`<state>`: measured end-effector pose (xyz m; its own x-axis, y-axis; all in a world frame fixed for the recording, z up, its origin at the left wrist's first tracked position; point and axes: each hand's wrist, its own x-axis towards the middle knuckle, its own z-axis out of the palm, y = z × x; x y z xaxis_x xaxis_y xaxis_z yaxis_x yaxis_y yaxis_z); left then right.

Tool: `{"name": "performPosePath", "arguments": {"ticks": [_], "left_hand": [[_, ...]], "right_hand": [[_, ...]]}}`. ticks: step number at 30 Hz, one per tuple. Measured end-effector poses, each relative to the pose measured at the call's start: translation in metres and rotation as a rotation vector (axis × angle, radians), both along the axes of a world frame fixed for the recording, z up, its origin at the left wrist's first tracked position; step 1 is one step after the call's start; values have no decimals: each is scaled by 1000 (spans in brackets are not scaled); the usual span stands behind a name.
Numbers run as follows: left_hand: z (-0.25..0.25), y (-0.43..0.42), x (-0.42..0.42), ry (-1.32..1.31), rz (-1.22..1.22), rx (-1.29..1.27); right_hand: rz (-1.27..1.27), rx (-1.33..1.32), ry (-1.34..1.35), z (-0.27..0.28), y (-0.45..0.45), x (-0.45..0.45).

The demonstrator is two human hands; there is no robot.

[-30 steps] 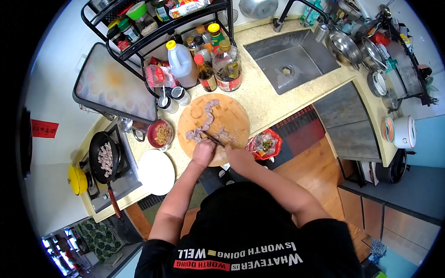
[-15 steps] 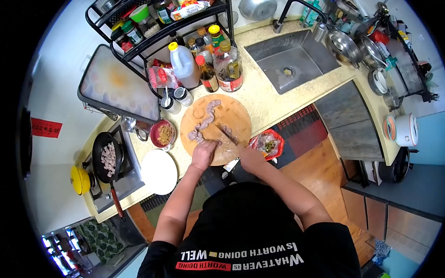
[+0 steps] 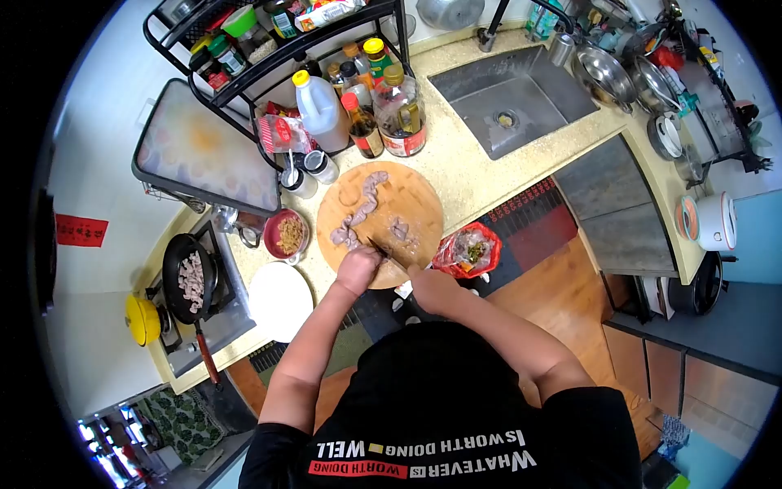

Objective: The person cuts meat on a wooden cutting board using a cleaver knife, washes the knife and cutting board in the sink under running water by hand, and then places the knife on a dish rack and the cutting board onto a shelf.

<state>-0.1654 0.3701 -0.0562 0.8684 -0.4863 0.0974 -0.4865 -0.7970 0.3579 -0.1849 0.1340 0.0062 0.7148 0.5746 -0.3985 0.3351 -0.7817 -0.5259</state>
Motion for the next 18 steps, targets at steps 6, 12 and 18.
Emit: {"name": "performPosePath", "arguments": {"ticks": [6,12,18], "left_hand": [[-2,-1,1,4,8,66],[21,5,-10,-115,70,-131],[12,25,5,-118,84,-24]], "right_hand": [[-131,-39,-72,-26,53,17],[-113,-48,-52,-14,40,13],[-143,-54,-72,-18,3,22]]}}
